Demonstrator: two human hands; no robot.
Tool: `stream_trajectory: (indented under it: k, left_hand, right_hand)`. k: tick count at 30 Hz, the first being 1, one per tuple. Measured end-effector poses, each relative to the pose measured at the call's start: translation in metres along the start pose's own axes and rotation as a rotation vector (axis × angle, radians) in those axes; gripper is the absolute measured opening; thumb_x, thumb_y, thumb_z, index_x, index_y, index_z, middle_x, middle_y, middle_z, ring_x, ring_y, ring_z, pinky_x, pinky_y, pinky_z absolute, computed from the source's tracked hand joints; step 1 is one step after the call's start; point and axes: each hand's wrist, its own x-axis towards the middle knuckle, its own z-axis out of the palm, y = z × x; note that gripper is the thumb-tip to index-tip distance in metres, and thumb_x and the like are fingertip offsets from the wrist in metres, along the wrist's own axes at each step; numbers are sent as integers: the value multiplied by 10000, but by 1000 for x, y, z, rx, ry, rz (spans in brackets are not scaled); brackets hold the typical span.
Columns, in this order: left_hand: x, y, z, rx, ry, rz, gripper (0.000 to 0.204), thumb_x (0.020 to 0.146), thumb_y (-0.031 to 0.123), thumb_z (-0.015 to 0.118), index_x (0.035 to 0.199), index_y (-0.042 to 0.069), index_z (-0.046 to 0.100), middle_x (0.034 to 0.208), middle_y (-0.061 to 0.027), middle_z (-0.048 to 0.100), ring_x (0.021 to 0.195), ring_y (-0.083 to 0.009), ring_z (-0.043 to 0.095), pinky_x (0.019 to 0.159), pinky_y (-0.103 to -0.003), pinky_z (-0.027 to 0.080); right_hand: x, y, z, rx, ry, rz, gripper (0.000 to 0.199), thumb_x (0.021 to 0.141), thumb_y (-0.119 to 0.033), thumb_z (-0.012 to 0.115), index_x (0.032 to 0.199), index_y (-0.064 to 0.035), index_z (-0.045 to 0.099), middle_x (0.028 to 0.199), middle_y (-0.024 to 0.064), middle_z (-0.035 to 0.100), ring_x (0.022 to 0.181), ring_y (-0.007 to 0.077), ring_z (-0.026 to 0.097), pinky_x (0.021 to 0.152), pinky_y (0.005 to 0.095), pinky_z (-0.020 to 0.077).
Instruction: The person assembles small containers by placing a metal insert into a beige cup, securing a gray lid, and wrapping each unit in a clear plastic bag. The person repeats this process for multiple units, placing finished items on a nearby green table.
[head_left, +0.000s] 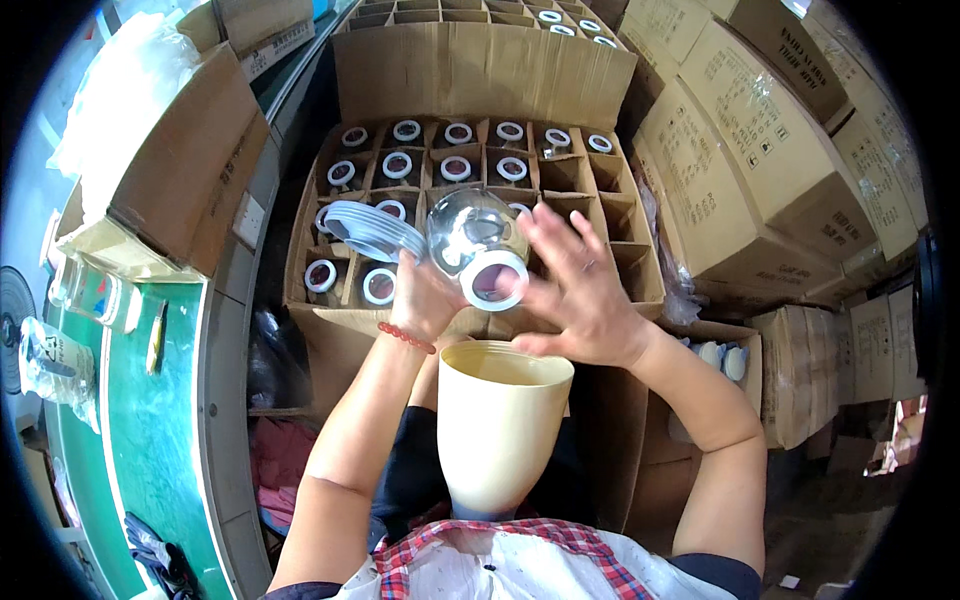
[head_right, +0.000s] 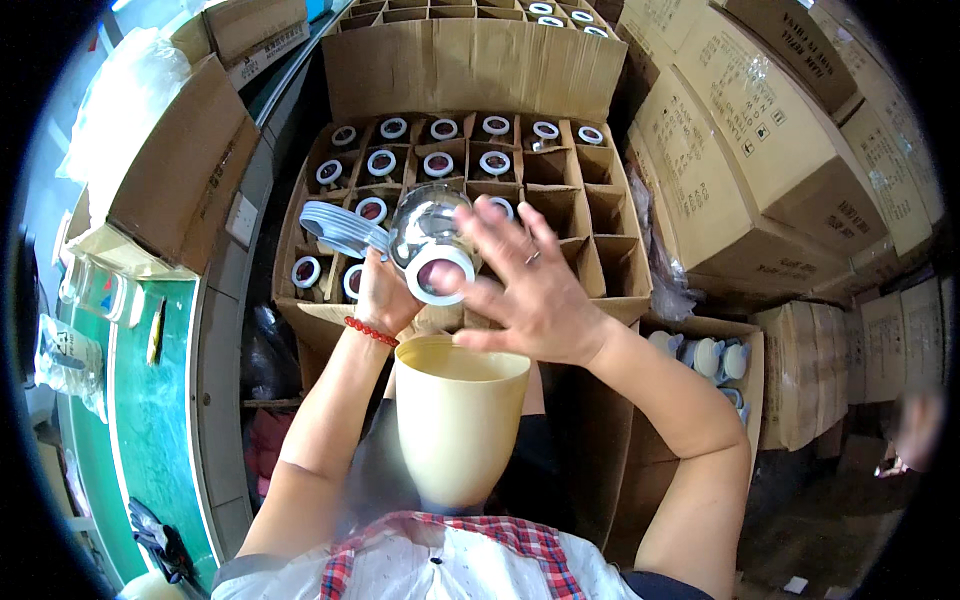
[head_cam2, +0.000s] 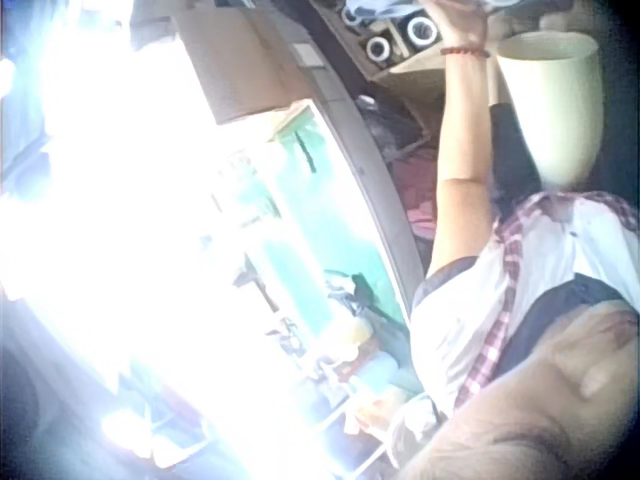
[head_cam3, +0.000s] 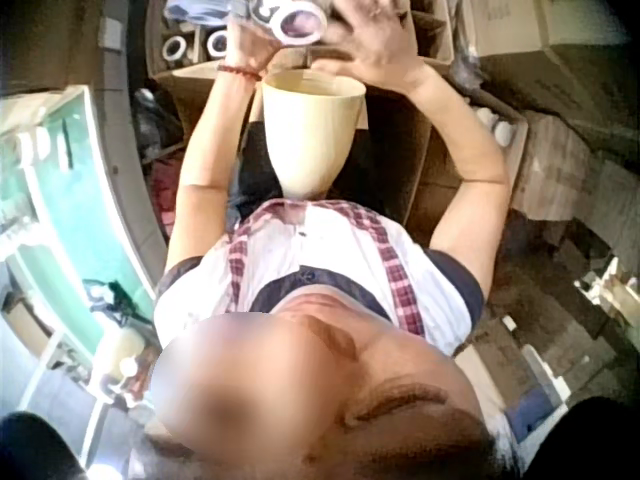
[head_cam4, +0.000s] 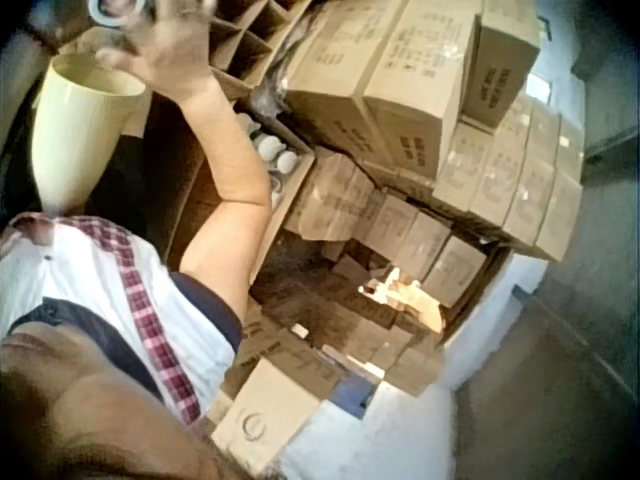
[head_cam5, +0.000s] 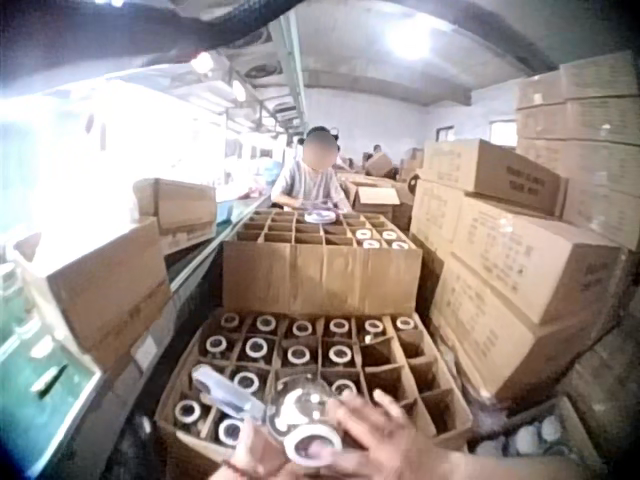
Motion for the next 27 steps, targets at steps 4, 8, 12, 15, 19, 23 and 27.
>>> stream_trajectory:
  k: [4,8,12,15,19,23,27]
  left_hand:
    - [2,-4,-14,-59,30,1,715,1004,563,140,1401,36,416,1377,-183,506,1253,-335,507,1072,-495,401]
    - [12,-15,-33,-6,-35,-30,719,988,591,206,1365,35,465,1332,-170,547,1208,-325,542,1042,-494,425]
    - [7,-17,-43,172,41,50,706,972,608,308,1359,38,466,1293,-139,578,1141,-277,582,986,-449,469]
    - [3,-19,-38,217,-63,39,641,970,550,420,1334,26,476,1287,-122,571,1175,-238,555,986,-399,470]
    - [-11,-19,-31,282,-28,-30,703,997,531,346,1439,-15,328,1362,-139,498,1215,-220,519,1043,-363,417]
    - [-21,-20,-49,345,-12,33,785,957,542,444,1486,8,217,1451,-179,403,1267,-296,481,1036,-428,429]
    - [-44,-4,-60,305,119,145,722,964,504,413,1464,12,241,1465,-236,360,1259,-388,487,910,-543,518]
  right_hand:
    - [1,25,13,654,106,526,598,971,-372,549,1413,-10,373,1453,199,409,1312,322,449,1085,392,355]
    - [-24,85,81,1097,-48,860,711,984,-469,500,1485,-41,235,1493,182,352,1347,293,400,1050,374,376]
    - [-5,76,69,1380,-324,1027,763,930,-597,506,1482,-113,299,1338,102,488,1196,204,508,925,386,472]
    - [-9,79,70,1444,-439,985,744,922,-567,547,1464,-100,343,1224,64,547,1087,163,552,876,368,497]
    - [-16,70,60,1422,-488,956,772,898,-529,615,1457,-66,351,1196,57,556,1076,155,540,888,347,486]
    - [-20,64,55,1364,-538,779,785,859,-440,706,1448,-48,365,1243,95,537,1132,181,512,939,323,456]
    - [-10,43,30,1293,-768,681,867,767,-446,790,1423,-43,392,1285,117,513,1203,246,498,1028,350,412]
